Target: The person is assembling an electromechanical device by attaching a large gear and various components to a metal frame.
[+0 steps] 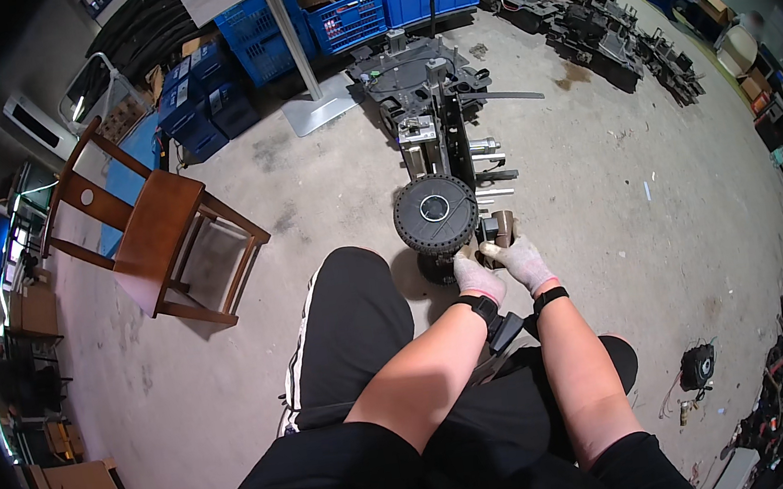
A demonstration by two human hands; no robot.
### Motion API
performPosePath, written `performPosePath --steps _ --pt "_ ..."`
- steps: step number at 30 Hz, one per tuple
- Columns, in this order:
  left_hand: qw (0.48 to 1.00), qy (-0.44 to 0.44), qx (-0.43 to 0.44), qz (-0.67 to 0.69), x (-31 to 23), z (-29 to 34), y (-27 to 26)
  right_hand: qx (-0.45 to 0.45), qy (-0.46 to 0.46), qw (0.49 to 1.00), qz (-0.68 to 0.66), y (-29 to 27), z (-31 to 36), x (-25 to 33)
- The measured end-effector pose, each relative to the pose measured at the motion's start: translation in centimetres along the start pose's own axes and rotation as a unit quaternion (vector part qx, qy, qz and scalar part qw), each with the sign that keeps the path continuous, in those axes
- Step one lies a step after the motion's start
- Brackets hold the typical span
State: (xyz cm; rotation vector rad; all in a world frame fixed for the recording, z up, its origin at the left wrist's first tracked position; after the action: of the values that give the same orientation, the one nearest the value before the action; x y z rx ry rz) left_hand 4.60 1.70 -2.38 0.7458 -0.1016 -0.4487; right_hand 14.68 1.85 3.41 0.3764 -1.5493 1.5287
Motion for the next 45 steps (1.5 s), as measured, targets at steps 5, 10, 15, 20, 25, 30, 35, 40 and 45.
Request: performPosePath --steps 5,10,15,20,25,30,35,40,45 --pt "0.996 0.036 -0.022 -0.076 -0.4 0.3 0.2 0.071 0.036 0.997 -0.003 0.3 0.0 1.3" --pt "0.994 0.015 -0.026 -0.109 -0.3 -0.3 0.6 0.026 0.032 0.999 -0.029 0.1 0.8 1.9" --pt "0.990 0.049 -0.051 -0.125 -0.1 -1.2 0.1 -0.030 -0.004 0.999 -0.024 0.3 0.9 1.1" --pt "0.996 0.026 -0.051 -0.075 -0.7 -1.7 -0.4 -0.030 0.002 0.998 -0.047 1.1 0.3 0.0" --pt "0.999 0.020 -0.021 -0.023 -0.6 -0.5 0.3 -0.035 -0.004 0.999 -0.039 1.3 0.2 -0.5" --pt "0.998 -0.019 -0.055 0.007 -0.4 0.2 1.0 -0.055 -0.016 0.998 -0.028 1.0 0.6 0.4" --pt "0.998 -0.022 -0.056 0.000 -0.6 -0.3 1.1 -0.008 0.023 0.997 -0.068 0.3 1.6 1.7" --pt "0.999 -0.028 -0.027 0.019 -0.6 0.1 0.9 -0.017 0.011 0.999 -0.047 0.2 1.5 1.9" --pt "0.999 -0.033 -0.033 0.013 -0.7 0.4 0.6 -0.014 0.004 0.998 -0.065 0.6 1.1 1.3"
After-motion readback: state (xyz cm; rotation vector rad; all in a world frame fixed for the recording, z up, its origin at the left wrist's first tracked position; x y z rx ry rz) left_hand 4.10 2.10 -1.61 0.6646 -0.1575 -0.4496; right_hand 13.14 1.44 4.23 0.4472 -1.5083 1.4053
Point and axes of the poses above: each hand's wrist, its own z-axis away from the middle knuckle, its own y-axis out of the palm, x = y × z, the point moved 3 cm from there along -z, towards the middle knuckle, and after that the axes turned 8 degrees about -x, right-handed, at the moved point
